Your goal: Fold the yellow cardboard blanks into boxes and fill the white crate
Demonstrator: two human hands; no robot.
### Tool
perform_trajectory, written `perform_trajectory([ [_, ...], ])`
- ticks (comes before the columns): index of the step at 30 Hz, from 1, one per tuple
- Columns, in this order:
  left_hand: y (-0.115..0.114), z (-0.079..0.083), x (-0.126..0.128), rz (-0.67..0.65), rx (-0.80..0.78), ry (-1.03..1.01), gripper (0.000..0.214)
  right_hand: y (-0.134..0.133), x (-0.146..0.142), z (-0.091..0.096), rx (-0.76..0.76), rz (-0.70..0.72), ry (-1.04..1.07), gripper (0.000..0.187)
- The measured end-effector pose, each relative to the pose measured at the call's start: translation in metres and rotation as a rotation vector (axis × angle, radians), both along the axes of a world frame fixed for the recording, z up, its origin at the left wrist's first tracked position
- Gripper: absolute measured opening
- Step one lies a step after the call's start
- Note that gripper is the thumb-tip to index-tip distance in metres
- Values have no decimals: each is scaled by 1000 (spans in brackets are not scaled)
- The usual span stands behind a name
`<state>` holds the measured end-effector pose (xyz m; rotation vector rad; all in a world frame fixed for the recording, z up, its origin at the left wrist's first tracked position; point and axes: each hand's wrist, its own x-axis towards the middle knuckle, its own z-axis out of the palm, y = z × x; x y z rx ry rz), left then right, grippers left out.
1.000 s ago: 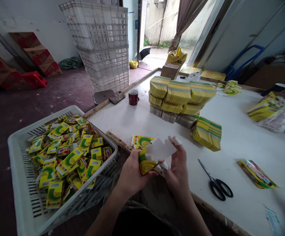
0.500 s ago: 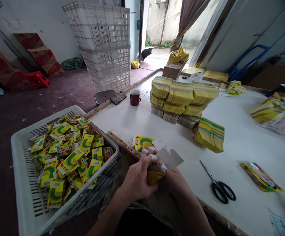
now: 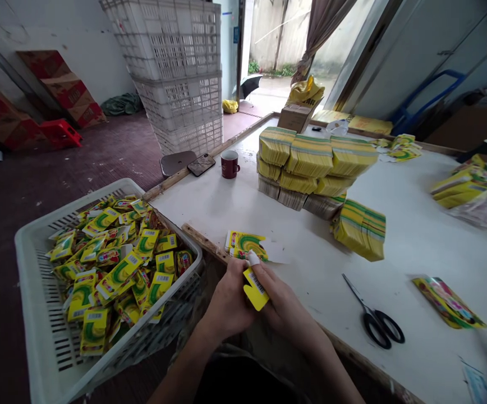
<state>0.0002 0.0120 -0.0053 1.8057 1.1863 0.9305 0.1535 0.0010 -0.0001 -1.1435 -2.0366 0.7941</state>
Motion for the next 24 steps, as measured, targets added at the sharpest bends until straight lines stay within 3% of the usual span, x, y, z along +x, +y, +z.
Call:
perform_trajectory([
  [4, 3, 14, -4, 11, -3, 35, 40, -3, -6, -5, 1, -115, 38, 72],
  [9, 4, 13, -5, 14, 21, 17, 25, -2, -4, -3, 71, 1, 40, 69],
  [14, 0, 7, -2, 79, 42, 26, 56, 0, -2, -5, 89, -125, 141, 58],
  [20, 1, 15, -9, 113, 123, 34, 40, -1, -1, -2, 80, 9, 46, 65],
  [24, 2, 14, -14, 99, 117, 101, 54, -1, 0, -1, 68, 27, 7, 47],
])
